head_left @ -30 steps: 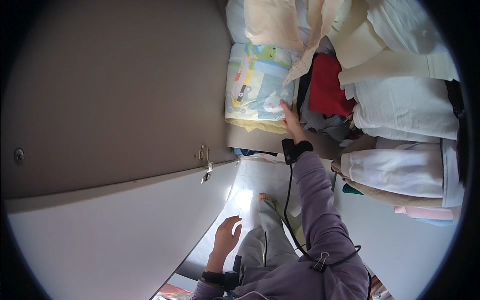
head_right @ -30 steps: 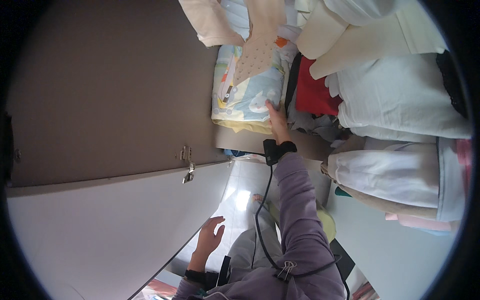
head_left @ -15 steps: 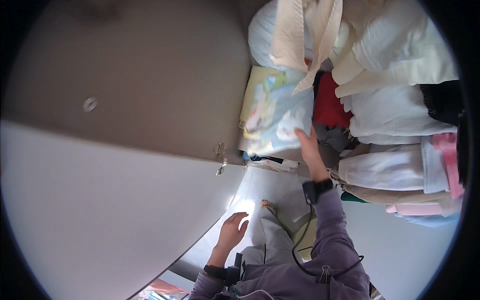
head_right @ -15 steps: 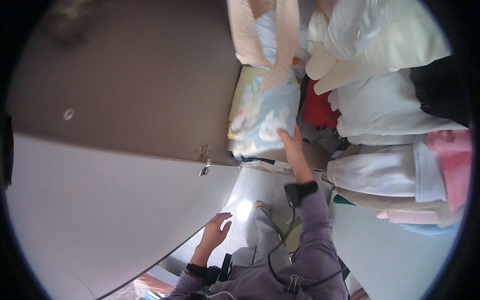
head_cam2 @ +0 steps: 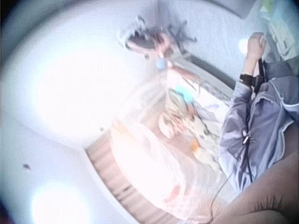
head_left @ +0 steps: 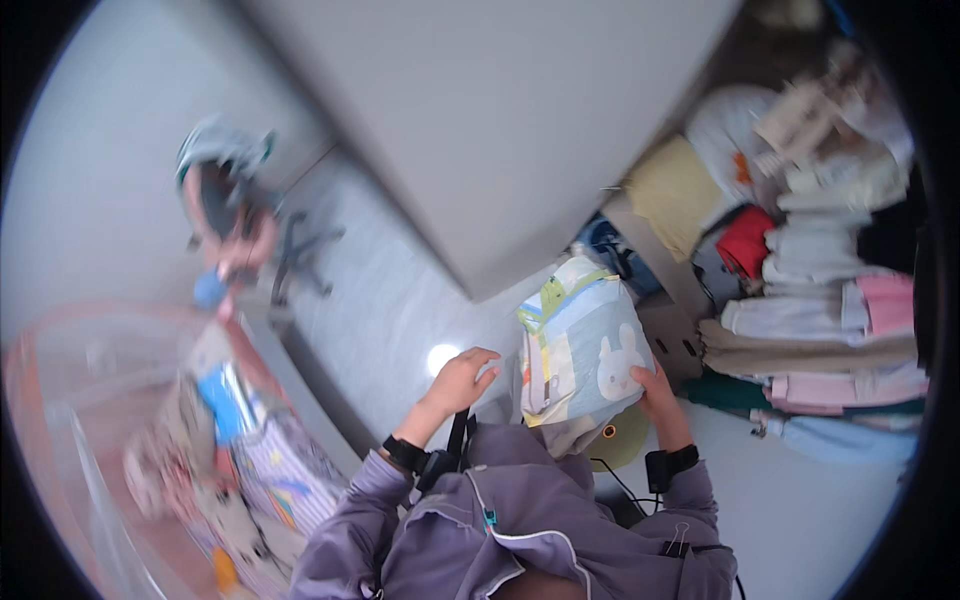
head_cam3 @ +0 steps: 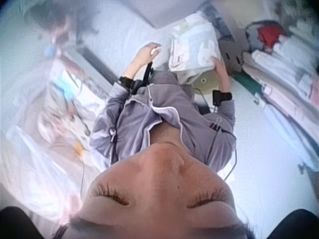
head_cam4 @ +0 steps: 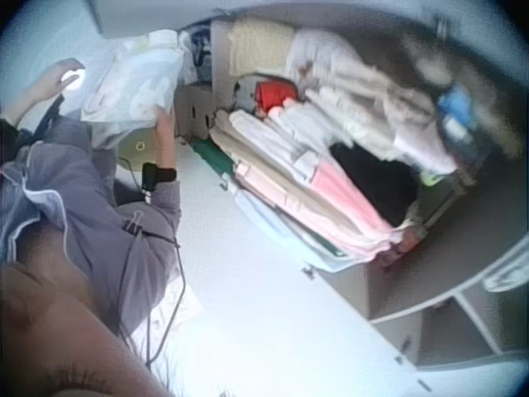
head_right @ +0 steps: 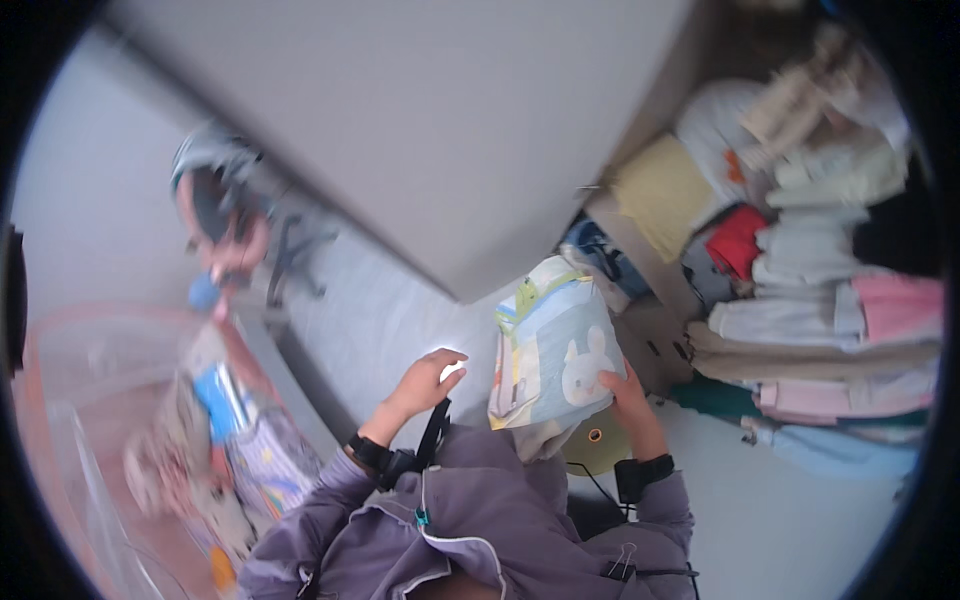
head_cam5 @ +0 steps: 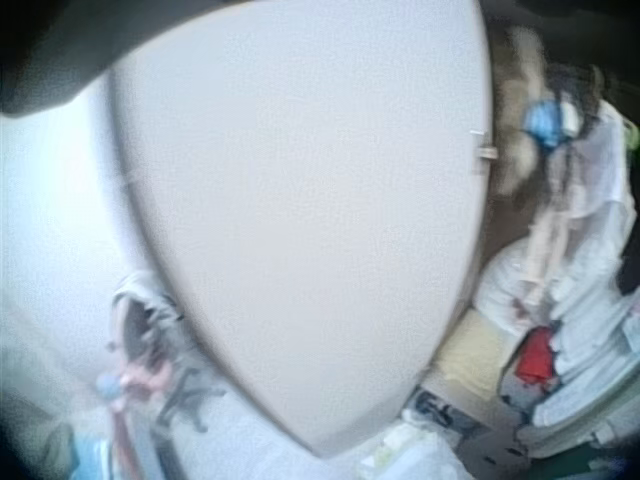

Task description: The person retrieves a folded blanket from a wardrobe, unfolds it on a bed, refolds it neatly, and places it back into the wardrobe. The person also retrieves and restacks other bedding items from the wardrobe.

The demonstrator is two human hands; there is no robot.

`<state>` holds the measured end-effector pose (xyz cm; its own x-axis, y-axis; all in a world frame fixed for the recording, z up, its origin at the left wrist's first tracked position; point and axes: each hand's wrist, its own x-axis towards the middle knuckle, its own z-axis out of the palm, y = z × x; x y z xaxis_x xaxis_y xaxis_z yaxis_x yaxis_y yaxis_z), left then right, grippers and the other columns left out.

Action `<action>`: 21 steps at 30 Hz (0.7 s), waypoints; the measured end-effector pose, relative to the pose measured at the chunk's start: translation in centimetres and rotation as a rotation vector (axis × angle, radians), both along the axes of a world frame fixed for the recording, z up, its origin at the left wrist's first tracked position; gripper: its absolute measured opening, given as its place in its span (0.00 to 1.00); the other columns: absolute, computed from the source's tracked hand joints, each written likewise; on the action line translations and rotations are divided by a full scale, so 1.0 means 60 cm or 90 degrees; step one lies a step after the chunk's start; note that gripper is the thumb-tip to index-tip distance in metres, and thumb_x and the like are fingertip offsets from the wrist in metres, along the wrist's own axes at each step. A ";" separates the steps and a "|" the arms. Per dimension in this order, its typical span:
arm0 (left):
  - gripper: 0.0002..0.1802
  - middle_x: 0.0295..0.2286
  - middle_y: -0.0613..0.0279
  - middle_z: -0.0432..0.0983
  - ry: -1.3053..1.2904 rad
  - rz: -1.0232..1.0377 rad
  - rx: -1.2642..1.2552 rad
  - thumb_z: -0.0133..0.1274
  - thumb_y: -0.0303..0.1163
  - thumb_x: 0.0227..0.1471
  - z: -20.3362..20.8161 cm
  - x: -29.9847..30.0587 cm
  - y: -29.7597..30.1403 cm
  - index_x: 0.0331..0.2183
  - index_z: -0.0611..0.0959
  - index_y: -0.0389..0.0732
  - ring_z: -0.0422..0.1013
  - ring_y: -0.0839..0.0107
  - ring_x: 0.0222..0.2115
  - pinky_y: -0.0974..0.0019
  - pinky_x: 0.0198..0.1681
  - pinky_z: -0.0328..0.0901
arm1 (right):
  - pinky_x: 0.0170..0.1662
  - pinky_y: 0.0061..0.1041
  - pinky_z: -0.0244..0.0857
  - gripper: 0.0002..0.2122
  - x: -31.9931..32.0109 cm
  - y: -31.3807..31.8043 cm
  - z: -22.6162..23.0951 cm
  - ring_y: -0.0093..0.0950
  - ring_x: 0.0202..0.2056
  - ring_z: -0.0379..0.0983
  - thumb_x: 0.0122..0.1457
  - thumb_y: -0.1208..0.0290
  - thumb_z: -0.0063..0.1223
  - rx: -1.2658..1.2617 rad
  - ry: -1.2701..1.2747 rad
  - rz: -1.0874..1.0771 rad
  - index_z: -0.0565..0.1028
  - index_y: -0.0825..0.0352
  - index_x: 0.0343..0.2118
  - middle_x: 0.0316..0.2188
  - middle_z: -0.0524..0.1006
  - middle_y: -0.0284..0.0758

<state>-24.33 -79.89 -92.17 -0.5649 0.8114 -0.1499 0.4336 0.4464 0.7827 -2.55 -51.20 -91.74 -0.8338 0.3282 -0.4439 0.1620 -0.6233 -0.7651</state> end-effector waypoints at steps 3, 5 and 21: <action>0.23 0.41 0.49 0.73 -0.145 0.183 -0.051 0.43 0.46 0.57 -0.030 0.061 -0.187 0.45 0.75 0.37 0.69 0.57 0.43 0.60 0.45 0.64 | 0.51 0.30 0.62 0.30 -0.034 -0.130 0.007 0.30 0.49 0.67 0.51 0.69 0.52 -0.007 0.031 0.113 0.56 0.69 0.58 0.49 0.68 0.39; 0.29 0.43 0.49 0.72 -0.296 0.345 -0.039 0.39 0.52 0.58 -0.048 0.106 -0.311 0.48 0.72 0.36 0.69 0.59 0.45 0.61 0.46 0.63 | 0.49 0.30 0.64 0.30 -0.072 -0.212 0.011 0.31 0.47 0.69 0.52 0.67 0.50 0.002 0.029 0.219 0.57 0.70 0.57 0.47 0.69 0.39; 0.26 0.45 0.57 0.70 -0.353 0.725 0.759 0.51 0.34 0.53 0.069 0.139 -0.644 0.52 0.67 0.35 0.68 0.68 0.44 0.64 0.48 0.63 | 0.54 0.31 0.58 0.37 -0.379 -0.560 0.149 0.30 0.53 0.62 0.48 0.68 0.58 0.418 0.200 0.831 0.51 0.70 0.59 0.54 0.62 0.40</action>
<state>-15.98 -118.51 -88.05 -0.9774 -0.1220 -0.1728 -0.0729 -0.5725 0.8167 -25.27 -84.80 -82.79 -0.7201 -0.6400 -0.2683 0.0997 0.2872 -0.9527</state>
